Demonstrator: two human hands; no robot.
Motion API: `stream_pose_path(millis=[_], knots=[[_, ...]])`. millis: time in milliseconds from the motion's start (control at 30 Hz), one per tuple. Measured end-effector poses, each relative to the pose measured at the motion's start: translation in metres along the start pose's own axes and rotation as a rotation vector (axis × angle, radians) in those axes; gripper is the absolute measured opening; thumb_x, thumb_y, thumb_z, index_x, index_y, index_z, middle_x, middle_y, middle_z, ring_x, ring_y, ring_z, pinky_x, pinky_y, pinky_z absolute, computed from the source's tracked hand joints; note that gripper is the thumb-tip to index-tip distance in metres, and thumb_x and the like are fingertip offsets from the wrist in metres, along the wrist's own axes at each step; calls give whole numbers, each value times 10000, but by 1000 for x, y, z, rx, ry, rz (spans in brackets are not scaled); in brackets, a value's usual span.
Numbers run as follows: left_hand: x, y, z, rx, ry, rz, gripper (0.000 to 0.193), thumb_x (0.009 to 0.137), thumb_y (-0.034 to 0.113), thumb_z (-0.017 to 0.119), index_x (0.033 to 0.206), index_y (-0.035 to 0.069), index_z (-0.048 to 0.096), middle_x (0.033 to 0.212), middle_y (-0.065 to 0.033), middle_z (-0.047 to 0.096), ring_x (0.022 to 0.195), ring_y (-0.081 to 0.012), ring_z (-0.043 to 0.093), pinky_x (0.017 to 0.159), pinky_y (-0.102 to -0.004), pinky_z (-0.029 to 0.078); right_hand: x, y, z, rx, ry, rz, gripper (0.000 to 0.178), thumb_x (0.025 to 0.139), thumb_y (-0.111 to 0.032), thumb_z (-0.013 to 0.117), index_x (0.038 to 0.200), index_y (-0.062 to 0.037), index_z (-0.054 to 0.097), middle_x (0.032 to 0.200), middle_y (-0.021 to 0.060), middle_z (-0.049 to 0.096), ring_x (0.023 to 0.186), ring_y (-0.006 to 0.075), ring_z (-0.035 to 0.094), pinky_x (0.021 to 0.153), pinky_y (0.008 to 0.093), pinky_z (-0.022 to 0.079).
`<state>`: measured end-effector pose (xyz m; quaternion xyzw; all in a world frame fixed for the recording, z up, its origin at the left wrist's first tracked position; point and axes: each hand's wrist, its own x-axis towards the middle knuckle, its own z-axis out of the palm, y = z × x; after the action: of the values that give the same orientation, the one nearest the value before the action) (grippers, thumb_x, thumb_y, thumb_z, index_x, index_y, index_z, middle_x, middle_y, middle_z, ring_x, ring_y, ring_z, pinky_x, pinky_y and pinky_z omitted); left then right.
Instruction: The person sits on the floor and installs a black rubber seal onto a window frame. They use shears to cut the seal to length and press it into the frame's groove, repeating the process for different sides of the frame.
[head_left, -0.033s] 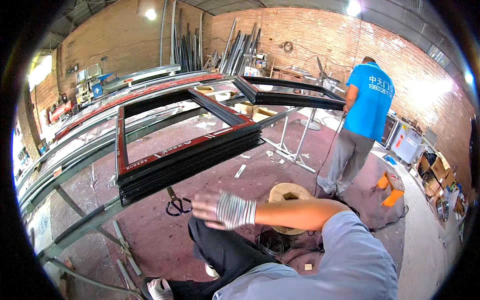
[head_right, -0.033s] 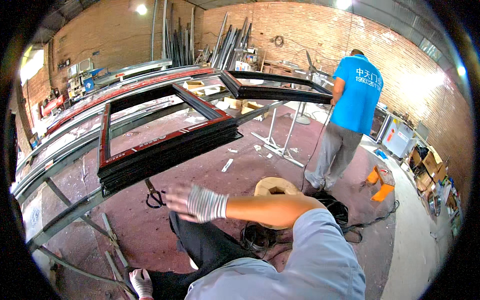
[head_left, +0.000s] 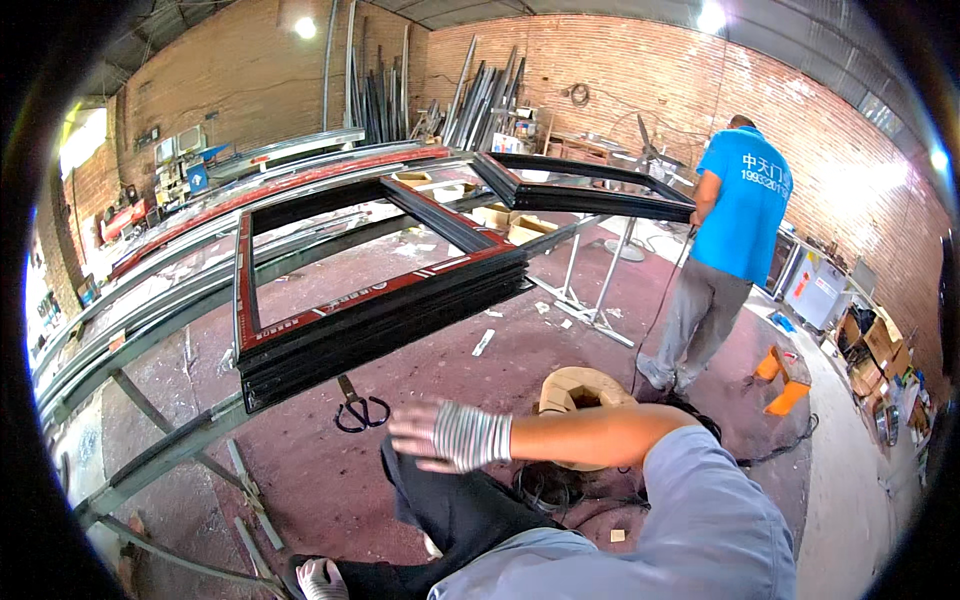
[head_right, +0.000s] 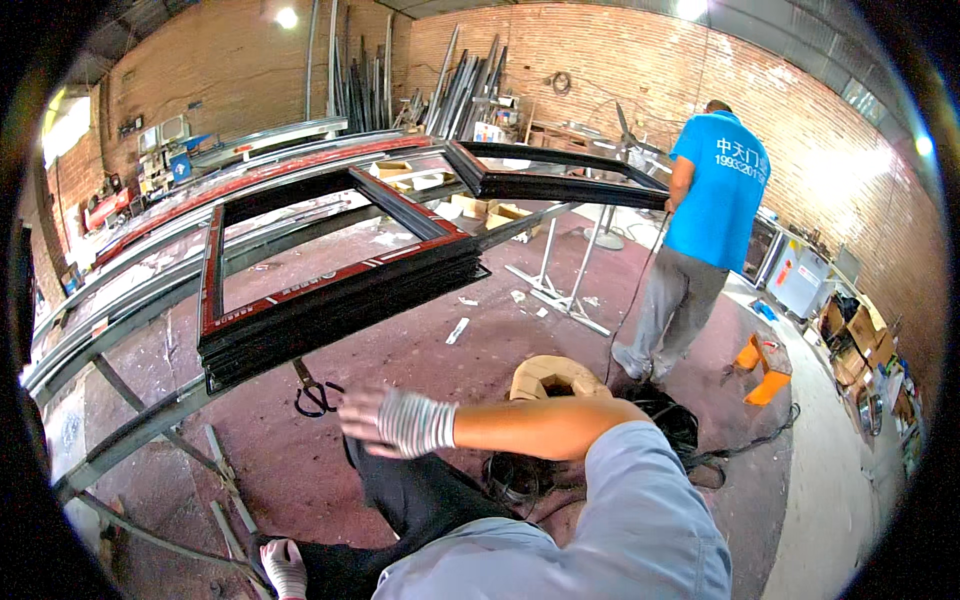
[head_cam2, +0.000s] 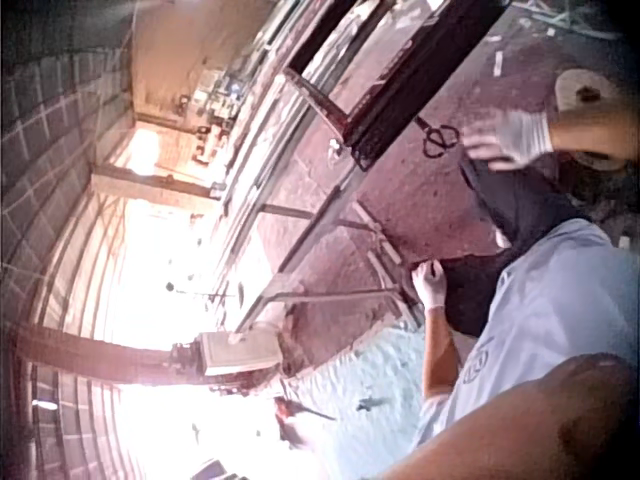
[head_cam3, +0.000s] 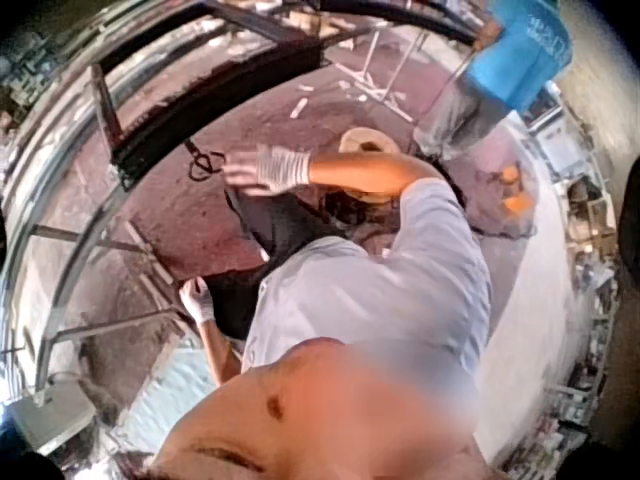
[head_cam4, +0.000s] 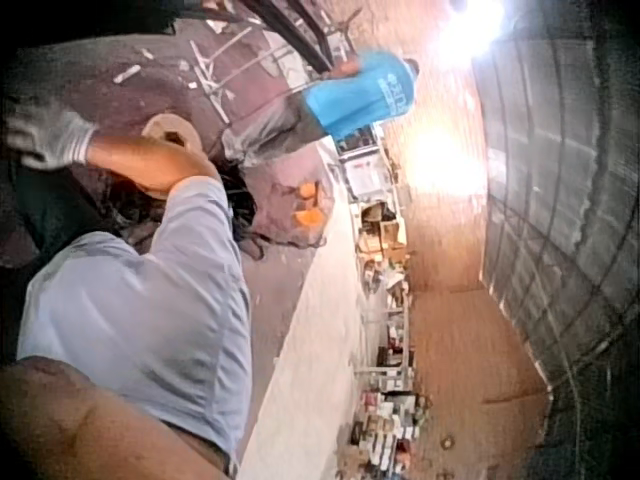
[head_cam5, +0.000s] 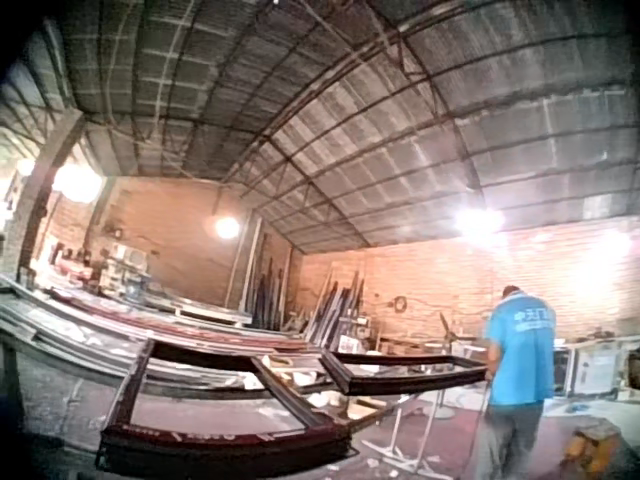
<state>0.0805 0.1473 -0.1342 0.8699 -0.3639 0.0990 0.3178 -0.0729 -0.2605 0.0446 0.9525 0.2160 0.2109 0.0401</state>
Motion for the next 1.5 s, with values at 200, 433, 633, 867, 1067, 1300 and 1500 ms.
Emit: stream_pose_path(millis=[200,433,633,867,1067,1300,1500], knots=[[-20,-14,-16,-19,-99,178,157,966,155,650,1015,30,730,1113,-139,717,1133,-380,633,1068,-514,440,-89,-16,131,287,-400,12,451,913,-373,667,1225,-48,662,1323,179,606,1302,374,527,1156,517,352],[-2,-17,-17,5,-74,52,117,940,106,665,969,14,730,1043,-168,729,1061,-394,641,1028,-521,465,-113,15,157,479,-203,217,351,897,-332,706,1088,-38,715,1237,158,668,1271,366,561,1124,494,387],[42,-12,2,22,-84,112,71,917,51,687,930,-12,717,951,-177,713,932,-389,649,933,-515,509,-111,36,160,529,-162,193,309,862,-310,728,1017,-43,712,1106,135,672,1132,349,599,1037,483,434],[60,-26,31,-40,-23,318,106,935,106,668,988,28,716,972,-150,719,954,-360,681,920,-539,509,-116,51,168,654,-146,204,289,828,-278,729,987,-41,681,1110,139,670,1157,364,589,1061,517,415],[87,-42,14,-97,-227,317,111,932,102,640,990,40,711,1007,-153,719,958,-366,680,916,-539,504,-100,71,165,794,-248,231,309,828,-286,710,1021,-49,666,1155,155,655,1178,386,573,1069,541,406],[107,-44,-13,-130,-572,62,152,868,58,637,998,41,713,1108,-155,700,1091,-377,609,1016,-526,452,-104,55,138,841,-584,485,405,971,-283,583,1310,-63,596,1370,179,623,1189,398,624,971,462,534],[112,-14,-48,-112,-686,-113,241,855,136,668,1075,53,722,1211,-190,686,1183,-399,597,1071,-525,433,-33,68,58,870,-573,346,310,929,-275,635,1116,-34,690,1184,180,665,1086,362,654,956,469,528]])
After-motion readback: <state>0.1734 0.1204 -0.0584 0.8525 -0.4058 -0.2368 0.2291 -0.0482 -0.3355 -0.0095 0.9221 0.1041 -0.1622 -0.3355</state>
